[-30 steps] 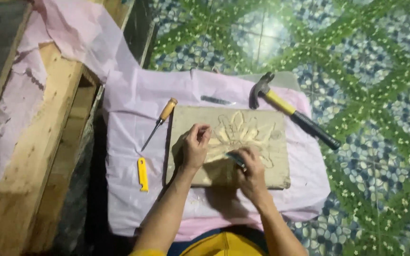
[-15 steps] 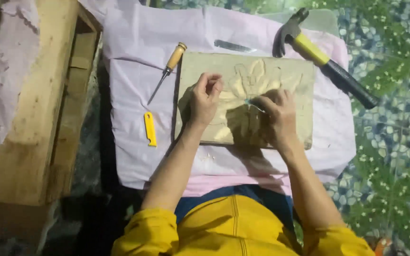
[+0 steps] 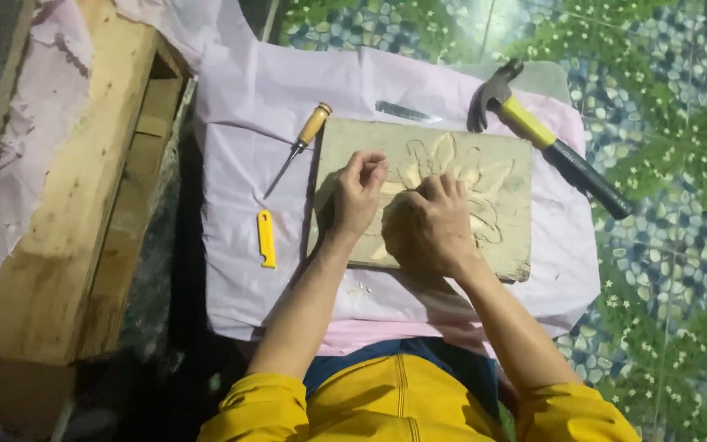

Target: The person carves a floral design into a wooden block using a hammer and chisel, then sands the surface.

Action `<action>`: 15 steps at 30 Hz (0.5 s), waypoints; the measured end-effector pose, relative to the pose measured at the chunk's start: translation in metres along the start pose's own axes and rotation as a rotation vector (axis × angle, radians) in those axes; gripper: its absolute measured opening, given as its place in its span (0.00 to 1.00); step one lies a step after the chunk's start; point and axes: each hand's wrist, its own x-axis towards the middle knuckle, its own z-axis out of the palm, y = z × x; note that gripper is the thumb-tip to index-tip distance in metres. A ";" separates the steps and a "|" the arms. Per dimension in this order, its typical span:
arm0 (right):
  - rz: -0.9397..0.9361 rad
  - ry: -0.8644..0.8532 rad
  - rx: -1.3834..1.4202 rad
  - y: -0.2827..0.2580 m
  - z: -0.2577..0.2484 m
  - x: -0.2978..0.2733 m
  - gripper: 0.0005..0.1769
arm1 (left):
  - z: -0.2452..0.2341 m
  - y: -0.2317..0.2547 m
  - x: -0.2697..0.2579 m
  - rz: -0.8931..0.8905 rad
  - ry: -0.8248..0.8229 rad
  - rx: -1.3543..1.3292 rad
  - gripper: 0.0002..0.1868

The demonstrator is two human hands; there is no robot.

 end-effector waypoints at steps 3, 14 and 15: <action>0.020 -0.106 0.087 -0.017 -0.018 0.001 0.08 | 0.004 -0.013 0.001 -0.009 0.005 -0.041 0.10; 0.034 -0.073 0.055 -0.011 -0.002 -0.016 0.06 | 0.002 -0.008 -0.002 -0.033 -0.020 -0.008 0.10; 0.005 -0.071 0.094 -0.009 0.016 -0.022 0.03 | 0.004 -0.012 0.003 -0.038 -0.004 -0.009 0.10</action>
